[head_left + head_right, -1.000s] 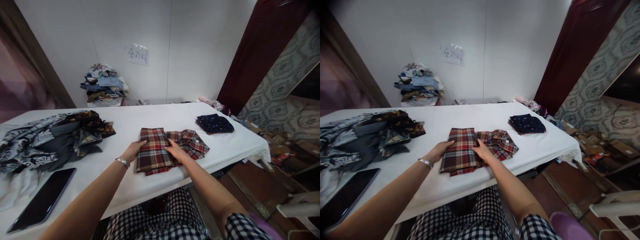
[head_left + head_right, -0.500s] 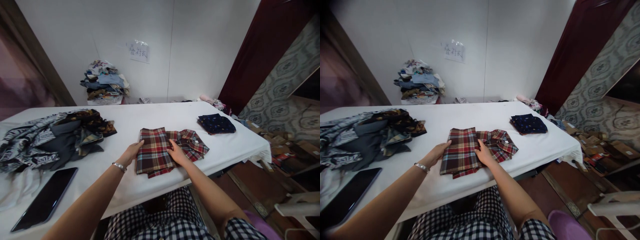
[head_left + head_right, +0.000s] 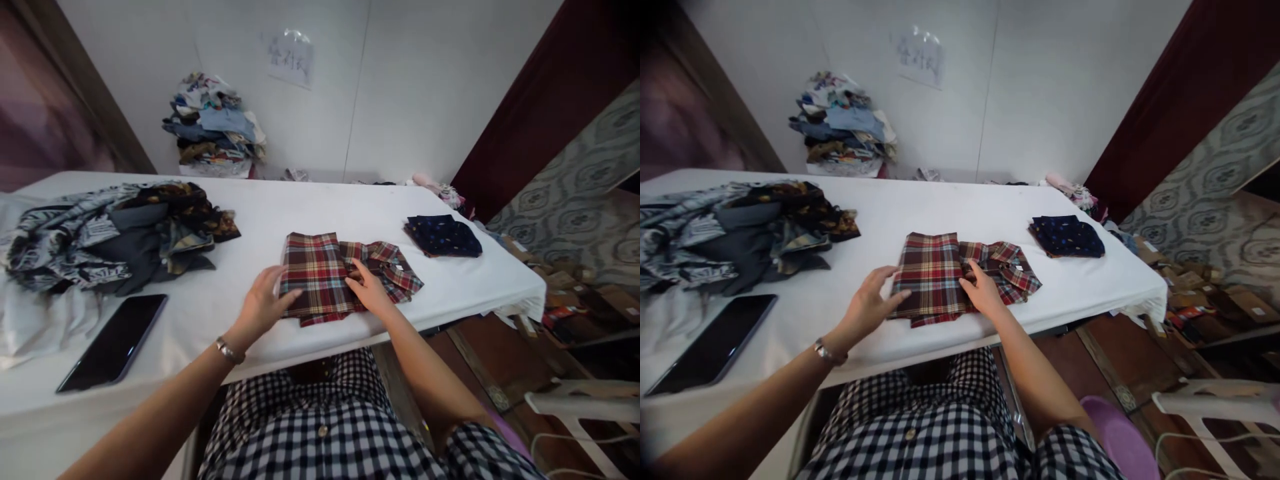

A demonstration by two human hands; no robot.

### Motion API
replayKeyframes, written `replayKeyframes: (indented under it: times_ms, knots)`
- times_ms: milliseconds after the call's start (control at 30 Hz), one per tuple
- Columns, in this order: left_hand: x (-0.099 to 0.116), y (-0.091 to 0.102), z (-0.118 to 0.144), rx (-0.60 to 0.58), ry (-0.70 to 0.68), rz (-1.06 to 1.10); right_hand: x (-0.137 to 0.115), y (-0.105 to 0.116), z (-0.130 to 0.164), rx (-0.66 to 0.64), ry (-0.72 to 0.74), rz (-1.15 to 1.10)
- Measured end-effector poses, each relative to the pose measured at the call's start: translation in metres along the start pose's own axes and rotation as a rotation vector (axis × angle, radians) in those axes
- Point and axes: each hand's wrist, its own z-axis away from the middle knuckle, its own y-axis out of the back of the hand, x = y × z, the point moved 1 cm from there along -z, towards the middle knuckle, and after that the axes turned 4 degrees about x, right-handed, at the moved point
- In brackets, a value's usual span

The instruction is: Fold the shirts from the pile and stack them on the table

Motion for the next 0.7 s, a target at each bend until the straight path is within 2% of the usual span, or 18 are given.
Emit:
replayKeyframes:
  times_ms: [100,200,333,467,700]
  knots:
    - [0.006,-0.005,0.033,-0.101,-0.229,-0.143,0.006,0.001,0.021,-0.058,-0.012,-0.021]
    - [0.008,-0.015,0.046,-0.158,-0.301,-0.270,0.004,-0.005,0.031,-0.120,-0.072,-0.121]
    - [0.008,-0.022,0.037,-0.127,-0.374,-0.341,-0.009,-0.012,0.030,-0.137,-0.174,-0.337]
    - [0.011,-0.017,0.024,-0.101,-0.436,-0.353,-0.017,-0.013,0.026,-0.091,-0.215,-0.501]
    - [0.009,-0.009,0.015,0.023,-0.468,-0.431,-0.009,-0.020,0.026,-0.082,-0.174,-0.450]
